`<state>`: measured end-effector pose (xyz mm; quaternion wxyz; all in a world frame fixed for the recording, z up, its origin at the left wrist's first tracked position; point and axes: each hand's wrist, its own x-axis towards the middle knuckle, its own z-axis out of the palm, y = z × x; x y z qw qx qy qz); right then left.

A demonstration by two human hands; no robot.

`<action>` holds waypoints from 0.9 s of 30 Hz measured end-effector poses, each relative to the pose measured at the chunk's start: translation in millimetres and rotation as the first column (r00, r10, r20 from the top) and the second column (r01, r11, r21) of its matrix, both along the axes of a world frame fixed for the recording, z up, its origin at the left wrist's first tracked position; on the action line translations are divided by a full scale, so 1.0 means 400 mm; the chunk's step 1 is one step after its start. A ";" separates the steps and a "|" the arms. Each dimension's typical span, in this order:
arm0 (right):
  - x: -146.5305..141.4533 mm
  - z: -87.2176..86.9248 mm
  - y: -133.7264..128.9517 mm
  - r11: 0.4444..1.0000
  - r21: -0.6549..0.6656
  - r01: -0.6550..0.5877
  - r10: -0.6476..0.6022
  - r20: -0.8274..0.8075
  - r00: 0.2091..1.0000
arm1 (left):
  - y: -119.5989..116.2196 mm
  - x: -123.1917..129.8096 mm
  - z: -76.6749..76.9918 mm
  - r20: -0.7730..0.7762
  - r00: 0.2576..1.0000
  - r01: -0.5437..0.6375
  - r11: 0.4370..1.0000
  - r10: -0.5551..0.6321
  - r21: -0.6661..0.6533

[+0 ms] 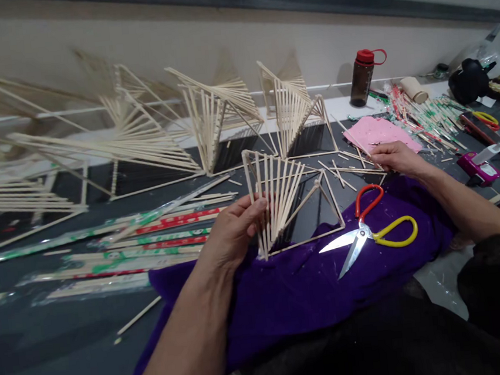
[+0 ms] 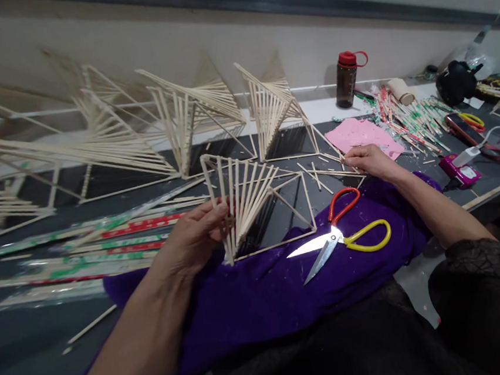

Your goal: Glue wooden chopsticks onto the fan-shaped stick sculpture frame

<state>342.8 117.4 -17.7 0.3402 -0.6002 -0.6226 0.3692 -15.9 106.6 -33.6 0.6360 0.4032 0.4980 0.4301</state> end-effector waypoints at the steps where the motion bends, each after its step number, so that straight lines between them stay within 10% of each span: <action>1: -0.008 0.013 -0.004 0.999 -0.032 -0.006 0.004 -0.071 0.997 | 0.000 0.000 0.001 -0.001 1.000 -0.002 1.000 0.002 -0.003; 12: -0.064 0.070 -0.003 0.988 -0.057 -0.147 0.120 -0.327 0.937 | -0.002 0.004 0.002 -0.021 0.999 0.025 1.000 -0.025 -0.003; 27: 0.008 0.008 0.016 0.998 -0.049 -0.036 0.040 0.100 0.994 | -0.001 -0.001 -0.005 -0.157 0.985 0.078 0.996 -0.070 0.042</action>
